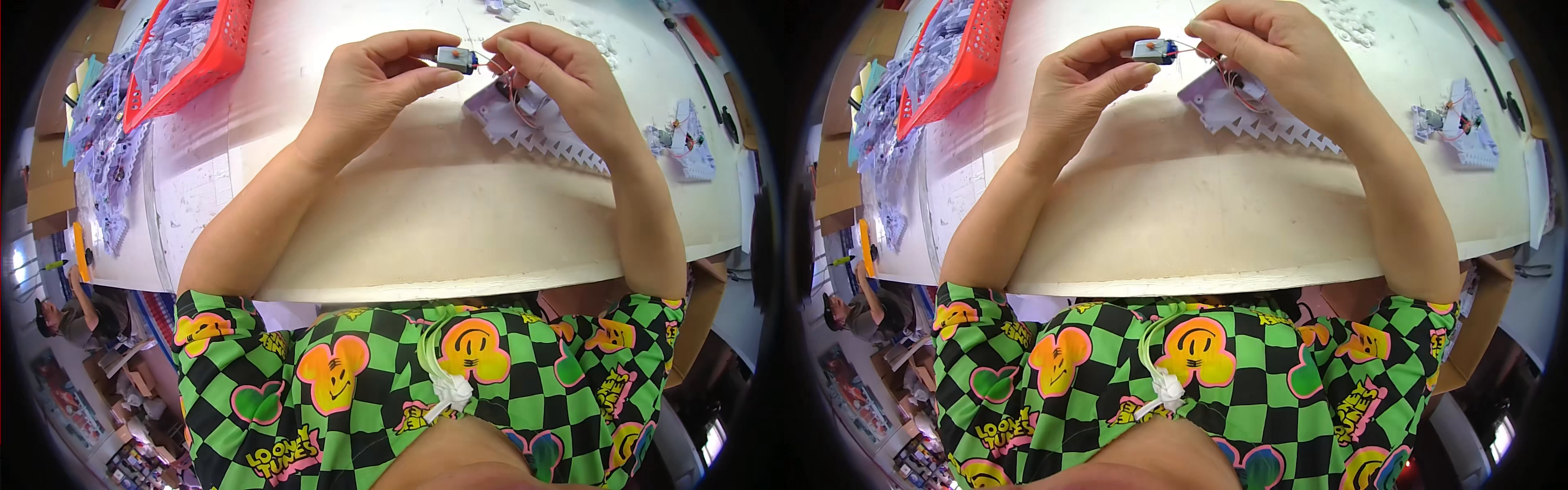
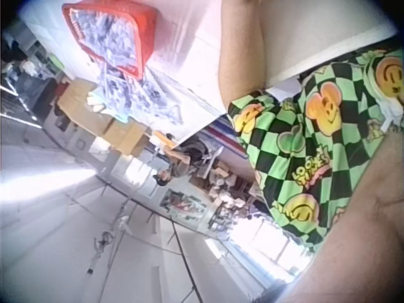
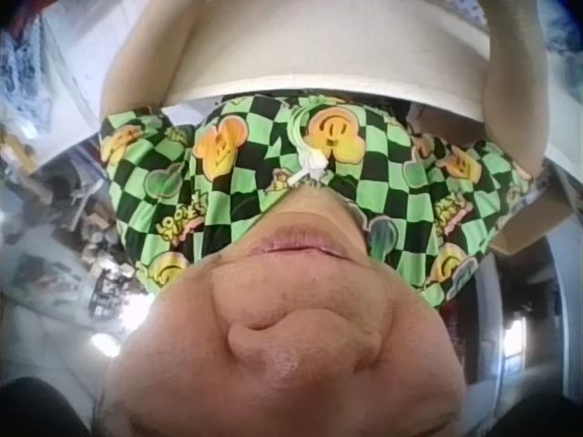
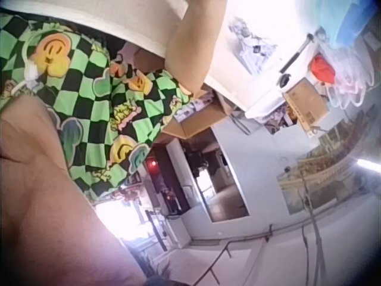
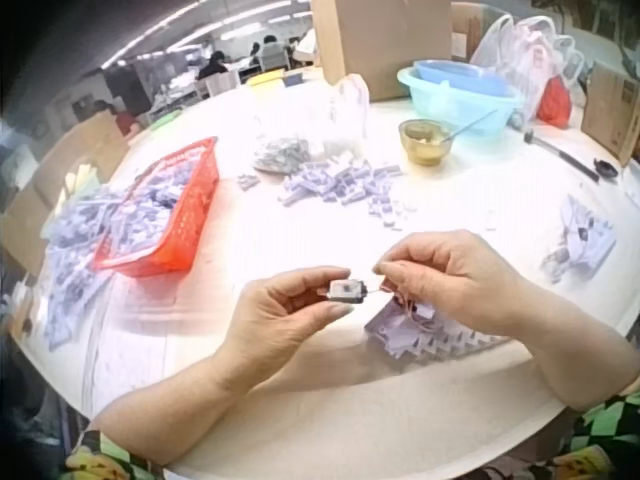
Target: The person assembles a plastic toy part with a small motor and wiring by hand.
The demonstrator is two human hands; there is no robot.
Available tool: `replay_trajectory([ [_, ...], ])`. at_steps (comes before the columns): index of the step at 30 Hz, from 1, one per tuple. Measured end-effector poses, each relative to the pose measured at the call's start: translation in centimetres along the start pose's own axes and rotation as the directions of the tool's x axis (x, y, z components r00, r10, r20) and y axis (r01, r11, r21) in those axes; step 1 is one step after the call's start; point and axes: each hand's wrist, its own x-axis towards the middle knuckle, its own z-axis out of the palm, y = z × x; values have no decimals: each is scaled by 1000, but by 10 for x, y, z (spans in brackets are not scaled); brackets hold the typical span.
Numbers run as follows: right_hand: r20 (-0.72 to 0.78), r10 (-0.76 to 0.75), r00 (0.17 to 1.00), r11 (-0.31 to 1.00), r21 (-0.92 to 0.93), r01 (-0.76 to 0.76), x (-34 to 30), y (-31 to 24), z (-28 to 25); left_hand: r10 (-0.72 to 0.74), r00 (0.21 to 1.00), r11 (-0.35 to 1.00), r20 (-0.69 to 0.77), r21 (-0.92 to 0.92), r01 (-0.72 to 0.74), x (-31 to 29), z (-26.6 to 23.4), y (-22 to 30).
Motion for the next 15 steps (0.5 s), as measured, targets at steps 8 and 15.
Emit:
replay_trajectory([
  [8, 9, -145, 989, 922, -363, 138, -9, -12, 6, -137, 991, 982, 6, -127, 137, -3, -2, -2],
  [15, -42, -247, 968, 922, -317, 222, -8, -10, 7, -345, 908, 784, 238, -458, 418, -7, -6, 15],
])
